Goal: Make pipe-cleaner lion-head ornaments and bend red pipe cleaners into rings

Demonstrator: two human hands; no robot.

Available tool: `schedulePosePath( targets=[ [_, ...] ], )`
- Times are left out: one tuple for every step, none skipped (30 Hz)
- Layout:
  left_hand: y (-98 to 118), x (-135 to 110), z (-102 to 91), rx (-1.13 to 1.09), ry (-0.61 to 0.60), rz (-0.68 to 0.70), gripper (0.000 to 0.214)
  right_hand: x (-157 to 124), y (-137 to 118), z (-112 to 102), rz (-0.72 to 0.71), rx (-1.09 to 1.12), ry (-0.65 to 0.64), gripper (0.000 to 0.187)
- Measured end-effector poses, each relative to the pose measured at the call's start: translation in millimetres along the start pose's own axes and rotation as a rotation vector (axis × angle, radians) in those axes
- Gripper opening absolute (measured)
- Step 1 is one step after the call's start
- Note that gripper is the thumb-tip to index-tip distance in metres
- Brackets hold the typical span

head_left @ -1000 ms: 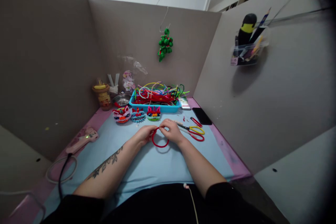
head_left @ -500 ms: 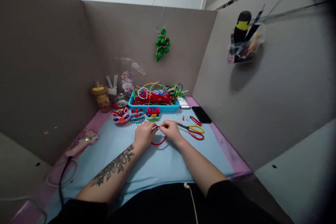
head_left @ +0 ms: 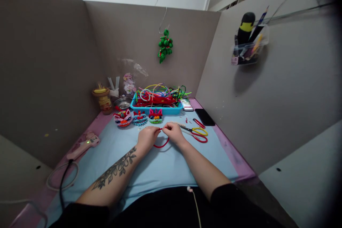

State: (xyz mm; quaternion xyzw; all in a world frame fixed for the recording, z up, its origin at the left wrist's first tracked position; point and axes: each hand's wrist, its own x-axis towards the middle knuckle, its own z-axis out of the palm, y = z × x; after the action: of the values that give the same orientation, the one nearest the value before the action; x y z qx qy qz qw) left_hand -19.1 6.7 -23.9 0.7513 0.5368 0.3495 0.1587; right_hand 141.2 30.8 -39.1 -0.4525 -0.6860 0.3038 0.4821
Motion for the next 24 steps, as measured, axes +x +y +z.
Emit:
schedulePosePath(
  targets=[
    [-1,1,0.2,-0.04,-0.016,-0.014,0.017,0,-1,-2,-0.031,-0.018,-0.004,0.012],
    [-1,2,0.5,-0.083,-0.032,-0.03,0.017,1,-1,-5,-0.066,-0.035,-0.012,0.011],
    [-2,3,1.1,-0.128,-0.046,-0.051,0.018,2,-2,-7,-0.101,-0.05,-0.023,0.011],
    [-4,5,1.9,-0.177,-0.061,-0.076,0.018,3,-2,-10,-0.134,-0.062,-0.035,0.01],
    [-5,6,2.8,-0.227,-0.076,-0.104,0.019,4,-2,-12,-0.164,-0.071,-0.047,0.011],
    [-7,8,3.9,-0.28,-0.095,-0.135,0.02,5,-1,-14,-0.19,-0.079,-0.06,0.011],
    [-9,10,4.9,-0.336,-0.115,-0.167,0.021,6,-1,-16,-0.213,-0.084,-0.072,0.012],
    [-10,11,5.9,-0.393,-0.138,-0.2,0.022,7,0,-18,-0.235,-0.087,-0.085,0.012],
    [-11,12,6.7,-0.45,-0.162,-0.233,0.024,8,1,-20,-0.254,-0.087,-0.097,0.012],
    [-12,13,7.2,-0.506,-0.187,-0.265,0.026,9,2,-21,-0.271,-0.085,-0.108,0.012],
    [-13,13,7.5,-0.56,-0.214,-0.295,0.027,9,3,-22,-0.286,-0.08,-0.117,0.011],
    [-13,13,7.6,-0.612,-0.242,-0.323,0.029,10,3,-24,-0.297,-0.074,-0.124,0.01],
    [-13,13,7.5,-0.662,-0.269,-0.345,0.03,10,3,-25,-0.306,-0.065,-0.129,0.01],
    [-13,13,7.3,-0.709,-0.297,-0.363,0.031,11,3,-26,-0.312,-0.055,-0.133,0.009],
    [-12,12,7.2,-0.752,-0.322,-0.374,0.031,11,3,-27,-0.316,-0.044,-0.136,0.009],
    [-12,12,7.1,-0.791,-0.344,-0.379,0.031,11,2,-28,-0.317,-0.032,-0.138,0.009],
    [-11,11,7.1,-0.823,-0.362,-0.379,0.031,11,2,-29,-0.316,-0.02,-0.139,0.009],
    [-10,11,7.3,-0.848,-0.377,-0.375,0.03,11,1,-30,-0.311,-0.009,-0.138,0.009],
    [-10,10,7.7,-0.866,-0.387,-0.366,0.029,11,1,-30,-0.303,0.0,-0.136,0.009],
    [-9,10,8.2,-0.874,-0.391,-0.355,0.028,11,1,-29,-0.291,0.007,-0.132,0.009],
    [-9,10,8.7,-0.873,-0.389,-0.341,0.027,11,1,-29,-0.274,0.011,-0.126,0.009],
    [-9,10,9.4,-0.862,-0.38,-0.325,0.026,11,1,-28,-0.252,0.014,-0.115,0.009],
    [-10,11,10.0,-0.842,-0.363,-0.308,0.026,11,2,-27,-0.226,0.016,-0.101,0.009],
    [-10,11,10.5,-0.813,-0.338,-0.288,0.025,11,3,-25,-0.196,0.018,-0.086,0.009]
  ],
)
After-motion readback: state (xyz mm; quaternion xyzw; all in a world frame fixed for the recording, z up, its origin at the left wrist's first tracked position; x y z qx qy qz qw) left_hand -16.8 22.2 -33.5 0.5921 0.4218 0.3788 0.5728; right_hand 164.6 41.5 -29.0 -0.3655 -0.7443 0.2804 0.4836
